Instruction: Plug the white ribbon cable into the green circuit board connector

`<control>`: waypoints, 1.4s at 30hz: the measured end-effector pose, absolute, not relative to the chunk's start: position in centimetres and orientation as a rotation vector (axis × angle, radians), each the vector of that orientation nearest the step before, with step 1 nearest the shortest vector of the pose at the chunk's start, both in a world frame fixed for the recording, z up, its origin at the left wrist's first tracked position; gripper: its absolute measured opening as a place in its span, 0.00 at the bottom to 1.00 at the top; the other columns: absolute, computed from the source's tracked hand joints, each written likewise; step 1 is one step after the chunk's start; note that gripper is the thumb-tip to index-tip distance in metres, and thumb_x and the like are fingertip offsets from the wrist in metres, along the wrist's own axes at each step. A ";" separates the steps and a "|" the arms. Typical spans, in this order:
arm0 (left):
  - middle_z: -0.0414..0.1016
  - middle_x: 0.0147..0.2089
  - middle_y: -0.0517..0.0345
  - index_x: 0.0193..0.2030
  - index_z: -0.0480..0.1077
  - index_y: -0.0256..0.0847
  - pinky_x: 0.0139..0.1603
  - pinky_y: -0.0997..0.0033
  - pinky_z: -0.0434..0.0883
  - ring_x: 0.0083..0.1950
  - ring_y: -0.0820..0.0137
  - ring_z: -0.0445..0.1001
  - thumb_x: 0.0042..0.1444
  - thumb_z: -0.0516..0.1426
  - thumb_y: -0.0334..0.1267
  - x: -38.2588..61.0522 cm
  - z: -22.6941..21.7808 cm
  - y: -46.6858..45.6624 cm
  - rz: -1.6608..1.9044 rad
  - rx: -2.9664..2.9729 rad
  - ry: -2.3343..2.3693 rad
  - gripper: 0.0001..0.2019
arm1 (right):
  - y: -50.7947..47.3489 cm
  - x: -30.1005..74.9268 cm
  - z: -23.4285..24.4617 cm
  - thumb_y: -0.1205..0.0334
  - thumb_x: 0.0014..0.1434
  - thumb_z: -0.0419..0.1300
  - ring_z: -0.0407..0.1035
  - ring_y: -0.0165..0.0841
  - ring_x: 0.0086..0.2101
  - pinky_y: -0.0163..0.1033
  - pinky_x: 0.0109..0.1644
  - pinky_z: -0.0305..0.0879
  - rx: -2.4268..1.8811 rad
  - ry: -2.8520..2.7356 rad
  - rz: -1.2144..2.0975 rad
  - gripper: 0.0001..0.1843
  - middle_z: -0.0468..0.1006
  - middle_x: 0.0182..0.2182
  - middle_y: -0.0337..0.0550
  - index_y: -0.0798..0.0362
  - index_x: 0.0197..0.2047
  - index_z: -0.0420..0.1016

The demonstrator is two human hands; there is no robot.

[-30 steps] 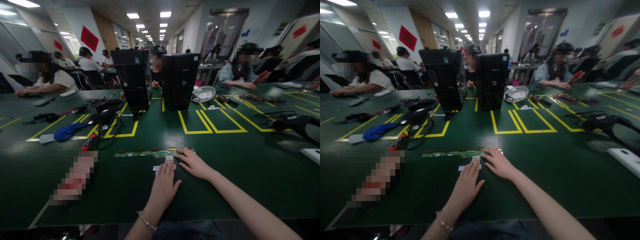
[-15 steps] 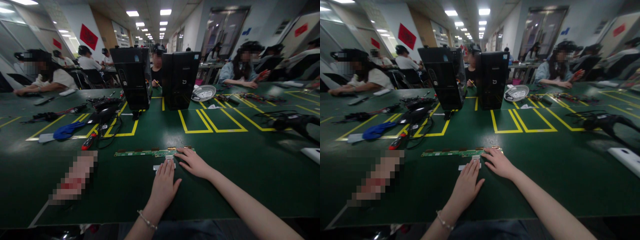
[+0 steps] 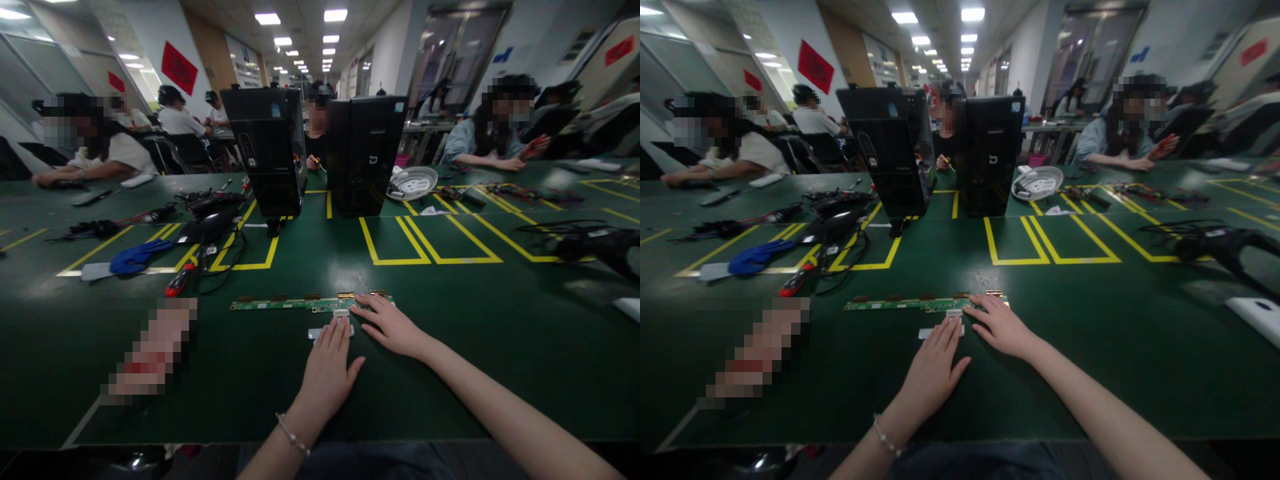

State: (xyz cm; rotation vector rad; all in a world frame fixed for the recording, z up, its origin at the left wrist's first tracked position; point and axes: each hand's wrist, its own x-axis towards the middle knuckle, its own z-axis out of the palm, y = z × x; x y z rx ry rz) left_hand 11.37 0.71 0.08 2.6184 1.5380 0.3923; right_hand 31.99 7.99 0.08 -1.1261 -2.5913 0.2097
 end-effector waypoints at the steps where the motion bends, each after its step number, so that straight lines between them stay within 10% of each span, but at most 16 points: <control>1: 0.58 0.69 0.38 0.66 0.57 0.28 0.66 0.50 0.61 0.70 0.53 0.55 0.66 0.49 0.47 11.3 0.3 0.8 0.367 2.617 1.527 0.28 | 8.0 32.0 0.1 0.56 0.67 0.51 0.54 0.42 0.63 0.56 0.65 0.54 -1.127 -2.595 0.216 0.24 0.61 0.64 0.47 0.46 0.65 0.63; 42: 0.57 0.70 0.45 0.68 0.56 0.37 0.69 0.50 0.54 0.71 0.59 0.54 0.68 0.49 0.45 8.1 2.4 3.7 0.231 2.656 1.153 0.25 | 7.6 31.7 0.4 0.56 0.66 0.51 0.53 0.41 0.63 0.55 0.66 0.51 -1.174 -2.586 0.242 0.25 0.60 0.64 0.47 0.46 0.65 0.63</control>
